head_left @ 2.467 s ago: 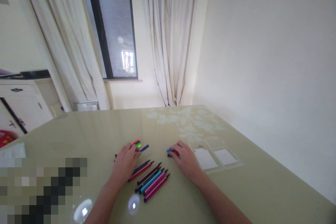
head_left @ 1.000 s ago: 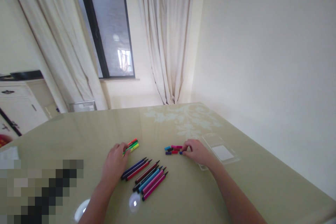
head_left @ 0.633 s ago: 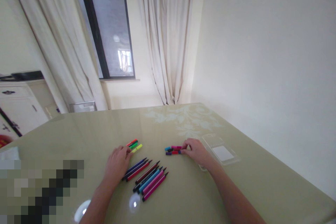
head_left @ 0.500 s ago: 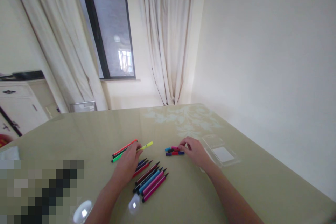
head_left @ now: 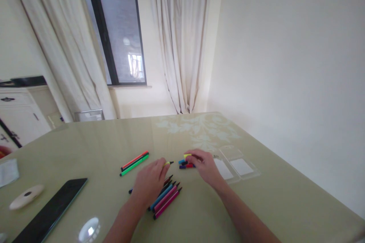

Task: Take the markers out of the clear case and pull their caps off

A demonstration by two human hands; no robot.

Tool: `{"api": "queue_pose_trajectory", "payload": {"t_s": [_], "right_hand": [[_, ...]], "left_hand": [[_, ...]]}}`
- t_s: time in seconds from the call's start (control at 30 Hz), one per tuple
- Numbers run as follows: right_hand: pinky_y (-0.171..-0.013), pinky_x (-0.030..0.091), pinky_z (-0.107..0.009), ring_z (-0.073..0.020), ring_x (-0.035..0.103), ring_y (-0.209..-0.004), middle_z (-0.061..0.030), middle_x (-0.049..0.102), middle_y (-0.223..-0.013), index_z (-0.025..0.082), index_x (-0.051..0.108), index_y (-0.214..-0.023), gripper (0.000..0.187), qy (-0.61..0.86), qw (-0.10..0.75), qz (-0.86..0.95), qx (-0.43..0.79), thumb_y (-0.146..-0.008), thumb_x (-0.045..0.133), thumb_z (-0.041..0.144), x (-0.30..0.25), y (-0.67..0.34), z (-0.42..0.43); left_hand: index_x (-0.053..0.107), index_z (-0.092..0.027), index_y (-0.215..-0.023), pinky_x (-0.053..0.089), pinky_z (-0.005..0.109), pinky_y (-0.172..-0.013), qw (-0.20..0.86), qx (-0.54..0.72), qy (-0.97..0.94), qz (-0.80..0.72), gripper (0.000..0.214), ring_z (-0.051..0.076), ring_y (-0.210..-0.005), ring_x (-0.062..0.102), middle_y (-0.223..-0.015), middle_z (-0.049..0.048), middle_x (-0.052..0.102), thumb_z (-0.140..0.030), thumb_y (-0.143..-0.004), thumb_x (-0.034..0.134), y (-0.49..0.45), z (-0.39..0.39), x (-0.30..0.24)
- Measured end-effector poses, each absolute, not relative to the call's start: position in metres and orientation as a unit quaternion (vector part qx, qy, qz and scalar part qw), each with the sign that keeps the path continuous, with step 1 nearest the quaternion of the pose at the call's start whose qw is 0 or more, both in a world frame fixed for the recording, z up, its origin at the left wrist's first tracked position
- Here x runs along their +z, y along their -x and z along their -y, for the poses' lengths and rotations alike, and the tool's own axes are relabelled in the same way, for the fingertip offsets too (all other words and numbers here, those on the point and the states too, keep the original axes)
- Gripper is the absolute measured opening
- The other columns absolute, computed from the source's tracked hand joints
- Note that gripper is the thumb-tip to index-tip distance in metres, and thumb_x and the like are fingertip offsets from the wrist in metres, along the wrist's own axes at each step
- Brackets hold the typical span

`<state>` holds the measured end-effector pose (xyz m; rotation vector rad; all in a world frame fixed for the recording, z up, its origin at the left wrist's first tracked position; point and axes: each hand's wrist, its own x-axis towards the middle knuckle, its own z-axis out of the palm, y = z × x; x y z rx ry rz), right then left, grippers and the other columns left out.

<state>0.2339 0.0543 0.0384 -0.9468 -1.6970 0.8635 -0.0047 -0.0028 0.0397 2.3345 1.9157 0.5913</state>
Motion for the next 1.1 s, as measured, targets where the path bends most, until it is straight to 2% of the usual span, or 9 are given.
{"api": "queue_pose_trajectory", "payload": {"t_s": [0.07,0.13,0.2,0.33,0.43,0.53,0.67,0.9,1.1], "right_hand": [[-0.076,0.057,-0.036,-0.0224,0.070,-0.079,-0.0085,0.078,-0.092,0.020,0.079,-0.102,0.035,0.431,0.539,0.644,0.331,-0.086,0.067,0.049,0.035,-0.254,-0.071],[-0.077,0.056,-0.038,-0.0235,0.069,-0.079,-0.0107,0.078,-0.093,0.019,0.079,-0.100,0.040,0.477,0.549,0.624,0.286,-0.086,0.065,0.053,0.030,-0.270,-0.085],[-0.077,0.055,-0.038,-0.0231,0.068,-0.079,-0.0117,0.076,-0.095,0.019,0.080,-0.097,0.038,0.510,0.521,0.644,0.233,-0.087,0.063,0.051,0.024,-0.277,-0.091],[-0.079,0.053,-0.035,-0.0201,0.065,-0.076,-0.0092,0.072,-0.095,0.019,0.080,-0.100,0.024,0.523,0.427,0.717,0.171,-0.091,0.061,0.031,0.016,-0.260,-0.084],[-0.087,0.051,-0.033,-0.0212,0.066,-0.090,-0.0084,0.071,-0.101,0.020,0.078,-0.104,0.021,0.501,0.369,0.769,0.144,-0.092,0.060,0.020,0.015,-0.235,-0.070],[-0.094,0.047,-0.034,-0.0230,0.065,-0.103,-0.0080,0.073,-0.105,0.022,0.076,-0.108,0.022,0.472,0.329,0.810,0.109,-0.093,0.060,0.016,0.015,-0.212,-0.059],[-0.093,0.043,-0.035,-0.0223,0.063,-0.103,-0.0045,0.074,-0.105,0.025,0.074,-0.108,0.020,0.440,0.289,0.847,0.078,-0.098,0.059,0.019,0.010,-0.193,-0.052],[-0.090,0.041,-0.035,-0.0221,0.059,-0.100,-0.0038,0.071,-0.101,0.027,0.075,-0.104,0.012,0.425,0.245,0.871,0.010,-0.097,0.065,0.026,0.002,-0.183,-0.050],[-0.089,0.041,-0.034,-0.0217,0.058,-0.098,-0.0049,0.069,-0.102,0.026,0.075,-0.104,0.019,0.418,0.238,0.877,-0.019,-0.098,0.059,0.017,-0.002,-0.181,-0.051]], "left_hand": [[0.059,-0.024,-0.098,0.045,0.033,-0.077,0.019,0.186,-0.724,-0.664,0.038,0.024,-0.089,0.067,-0.095,0.0067,0.071,-0.040,-0.107,0.026,0.023,-0.002,0.038],[0.060,-0.022,-0.103,0.046,0.036,-0.087,0.001,0.180,-0.707,-0.684,0.034,0.025,-0.100,0.067,-0.108,0.0095,0.071,-0.039,-0.106,0.030,0.043,-0.007,0.034],[0.062,-0.022,-0.103,0.046,0.037,-0.090,-0.004,0.161,-0.693,-0.703,0.032,0.026,-0.105,0.066,-0.113,0.0108,0.070,-0.036,-0.104,0.034,0.059,-0.011,0.027],[0.066,-0.021,-0.094,0.047,0.036,-0.089,0.043,0.140,-0.687,-0.711,0.025,0.026,-0.101,0.067,-0.107,0.0094,0.071,-0.034,-0.100,0.045,0.076,-0.015,0.015],[0.068,-0.021,-0.094,0.048,0.035,-0.086,0.093,0.157,-0.684,-0.706,0.021,0.025,-0.098,0.068,-0.101,0.0081,0.072,-0.035,-0.096,0.051,0.078,-0.016,0.010],[0.068,-0.021,-0.095,0.048,0.033,-0.080,0.132,0.180,-0.680,-0.698,0.022,0.023,-0.092,0.068,-0.096,0.0063,0.073,-0.037,-0.094,0.055,0.078,-0.016,0.011],[0.069,-0.021,-0.095,0.048,0.031,-0.079,0.163,0.203,-0.679,-0.687,0.024,0.022,-0.087,0.068,-0.091,0.0049,0.073,-0.038,-0.095,0.052,0.080,-0.018,0.014],[0.065,-0.021,-0.111,0.047,0.035,-0.089,0.004,0.200,-0.604,-0.771,0.027,0.026,-0.103,0.063,-0.108,0.0097,0.067,-0.034,-0.098,0.045,0.100,-0.021,0.007],[0.065,-0.023,-0.101,0.047,0.034,-0.089,-0.009,0.149,-0.634,-0.759,0.018,0.025,-0.102,0.063,-0.103,0.0069,0.067,-0.033,-0.097,0.051,0.096,-0.020,0.005]]}}
